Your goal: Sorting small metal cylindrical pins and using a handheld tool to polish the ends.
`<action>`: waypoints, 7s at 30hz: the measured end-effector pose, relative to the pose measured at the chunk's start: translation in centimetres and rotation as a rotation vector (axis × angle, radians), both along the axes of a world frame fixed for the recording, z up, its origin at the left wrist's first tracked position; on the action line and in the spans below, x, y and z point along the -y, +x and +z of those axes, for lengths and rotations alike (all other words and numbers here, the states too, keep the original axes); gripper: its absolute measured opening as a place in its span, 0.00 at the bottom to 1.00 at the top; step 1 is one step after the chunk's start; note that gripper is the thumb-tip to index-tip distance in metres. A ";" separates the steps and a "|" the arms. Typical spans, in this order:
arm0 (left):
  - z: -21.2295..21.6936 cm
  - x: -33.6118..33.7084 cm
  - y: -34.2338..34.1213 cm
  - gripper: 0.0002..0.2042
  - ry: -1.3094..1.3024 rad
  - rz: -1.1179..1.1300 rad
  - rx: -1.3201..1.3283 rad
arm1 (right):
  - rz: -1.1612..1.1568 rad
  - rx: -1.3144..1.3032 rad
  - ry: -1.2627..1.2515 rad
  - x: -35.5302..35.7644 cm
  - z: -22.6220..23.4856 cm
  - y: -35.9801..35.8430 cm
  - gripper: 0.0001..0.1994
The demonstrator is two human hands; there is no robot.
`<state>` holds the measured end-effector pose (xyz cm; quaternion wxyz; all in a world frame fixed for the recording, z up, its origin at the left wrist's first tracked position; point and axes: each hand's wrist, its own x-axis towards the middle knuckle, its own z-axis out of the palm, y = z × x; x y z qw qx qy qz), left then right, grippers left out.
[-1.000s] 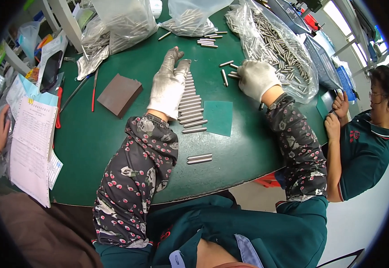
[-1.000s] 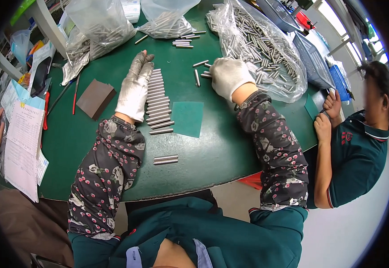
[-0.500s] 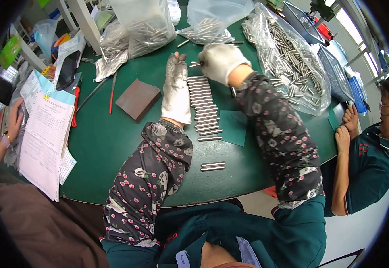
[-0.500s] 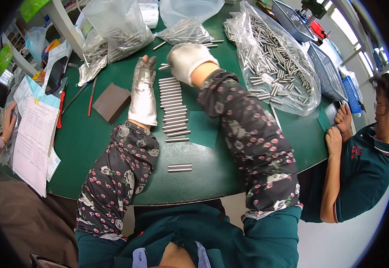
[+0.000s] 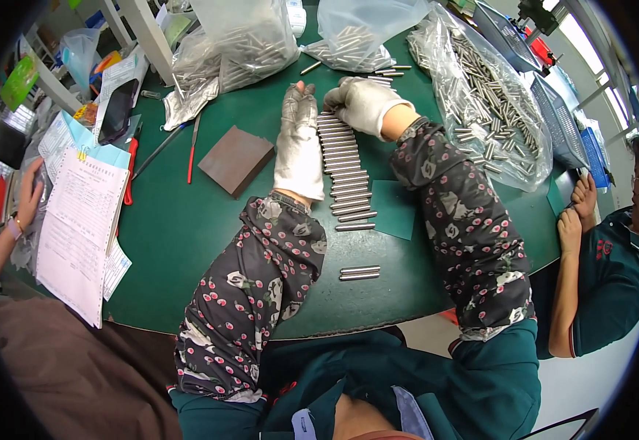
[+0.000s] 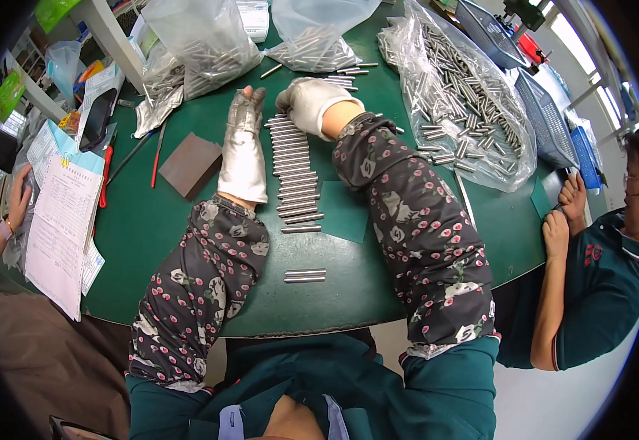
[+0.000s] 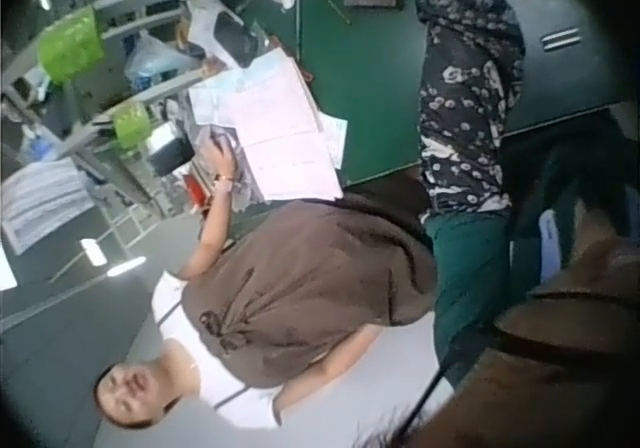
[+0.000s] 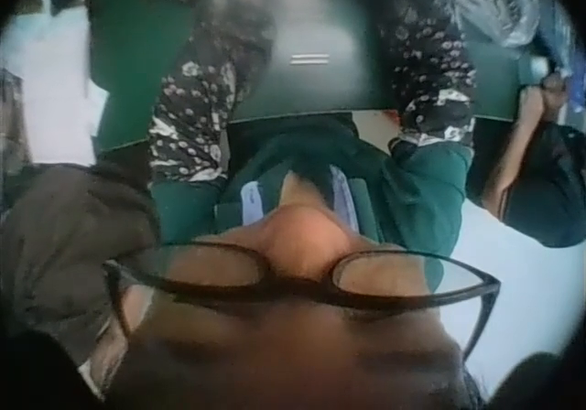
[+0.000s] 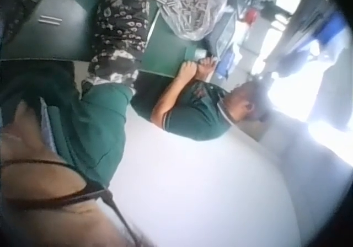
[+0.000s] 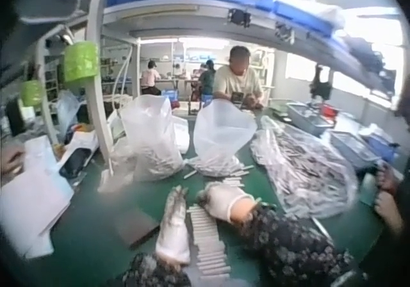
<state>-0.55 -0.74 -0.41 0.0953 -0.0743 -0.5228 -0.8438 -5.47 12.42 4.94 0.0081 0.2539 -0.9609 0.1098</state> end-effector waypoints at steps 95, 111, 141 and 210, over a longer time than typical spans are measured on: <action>0.0 0.4 -0.5 0.17 -0.191 0.290 -0.200 | 0.094 0.149 0.257 0.9 2.2 16.6 0.07; 1.6 2.6 16.5 0.27 -0.536 -0.154 0.009 | -0.134 0.125 -0.157 -0.6 -0.7 21.4 0.18; 0.7 2.3 10.9 0.24 -0.298 -0.049 -0.029 | -0.593 0.154 -0.831 -13.6 -0.8 11.8 0.16; 1.0 2.4 16.8 0.21 0.015 -0.037 0.023 | -0.491 0.208 -1.284 -1.0 -2.5 23.4 0.16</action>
